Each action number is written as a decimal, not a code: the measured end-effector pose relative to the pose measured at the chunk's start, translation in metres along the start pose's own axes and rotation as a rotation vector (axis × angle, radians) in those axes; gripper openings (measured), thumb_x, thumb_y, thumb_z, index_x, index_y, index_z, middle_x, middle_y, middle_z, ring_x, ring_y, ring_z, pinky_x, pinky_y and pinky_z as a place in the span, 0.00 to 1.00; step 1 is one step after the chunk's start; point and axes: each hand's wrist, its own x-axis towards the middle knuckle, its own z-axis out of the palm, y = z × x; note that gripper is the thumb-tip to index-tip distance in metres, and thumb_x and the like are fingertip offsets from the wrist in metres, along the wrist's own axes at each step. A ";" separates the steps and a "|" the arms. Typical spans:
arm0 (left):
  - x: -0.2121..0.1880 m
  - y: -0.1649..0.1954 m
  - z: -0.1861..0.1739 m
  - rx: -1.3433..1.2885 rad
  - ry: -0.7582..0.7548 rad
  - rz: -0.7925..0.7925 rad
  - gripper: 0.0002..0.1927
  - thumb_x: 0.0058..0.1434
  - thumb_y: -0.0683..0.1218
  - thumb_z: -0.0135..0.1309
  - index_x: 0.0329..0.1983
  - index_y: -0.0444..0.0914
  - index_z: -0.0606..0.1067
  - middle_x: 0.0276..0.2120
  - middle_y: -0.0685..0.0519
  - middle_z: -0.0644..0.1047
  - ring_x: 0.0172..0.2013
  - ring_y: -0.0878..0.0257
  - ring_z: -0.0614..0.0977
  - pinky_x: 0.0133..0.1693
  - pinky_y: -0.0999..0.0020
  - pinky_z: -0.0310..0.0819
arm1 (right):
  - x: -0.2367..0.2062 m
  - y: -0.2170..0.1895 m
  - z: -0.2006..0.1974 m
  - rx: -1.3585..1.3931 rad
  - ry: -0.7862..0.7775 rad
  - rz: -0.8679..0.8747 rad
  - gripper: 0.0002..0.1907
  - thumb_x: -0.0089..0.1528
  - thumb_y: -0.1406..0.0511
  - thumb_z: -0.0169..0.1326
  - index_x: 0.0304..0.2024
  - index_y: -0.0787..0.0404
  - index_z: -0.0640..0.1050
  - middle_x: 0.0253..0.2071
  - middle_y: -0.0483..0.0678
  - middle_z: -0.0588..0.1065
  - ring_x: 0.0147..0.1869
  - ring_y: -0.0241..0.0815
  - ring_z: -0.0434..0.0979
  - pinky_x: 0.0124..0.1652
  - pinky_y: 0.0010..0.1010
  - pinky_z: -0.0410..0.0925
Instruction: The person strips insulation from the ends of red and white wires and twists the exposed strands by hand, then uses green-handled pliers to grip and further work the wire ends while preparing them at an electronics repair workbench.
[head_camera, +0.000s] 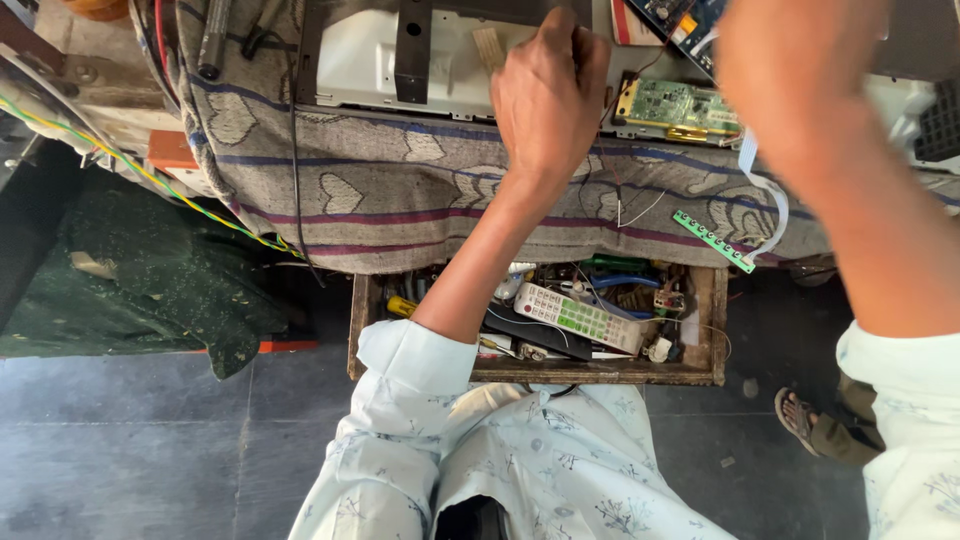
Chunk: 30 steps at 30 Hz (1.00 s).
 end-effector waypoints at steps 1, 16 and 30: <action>0.000 -0.001 -0.001 -0.041 0.000 0.011 0.09 0.63 0.43 0.55 0.30 0.36 0.69 0.22 0.47 0.78 0.24 0.48 0.81 0.28 0.54 0.73 | 0.000 0.009 -0.001 -0.006 0.043 -0.018 0.05 0.60 0.73 0.55 0.38 0.61 0.77 0.31 0.49 0.73 0.38 0.45 0.76 0.39 0.34 0.67; 0.011 -0.019 -0.028 -0.431 -0.308 -0.089 0.07 0.60 0.38 0.52 0.39 0.31 0.78 0.22 0.52 0.79 0.23 0.70 0.80 0.29 0.71 0.72 | -0.003 -0.011 -0.041 0.298 0.072 -0.014 0.20 0.59 0.82 0.52 0.53 0.69 0.73 0.50 0.56 0.73 0.53 0.58 0.75 0.52 0.47 0.68; 0.016 -0.017 -0.034 -0.449 -0.385 -0.044 0.03 0.65 0.38 0.56 0.39 0.33 0.79 0.23 0.54 0.81 0.20 0.72 0.78 0.24 0.73 0.67 | 0.029 -0.040 -0.012 0.780 0.086 0.025 0.08 0.65 0.69 0.67 0.43 0.68 0.81 0.38 0.56 0.79 0.39 0.54 0.80 0.41 0.43 0.71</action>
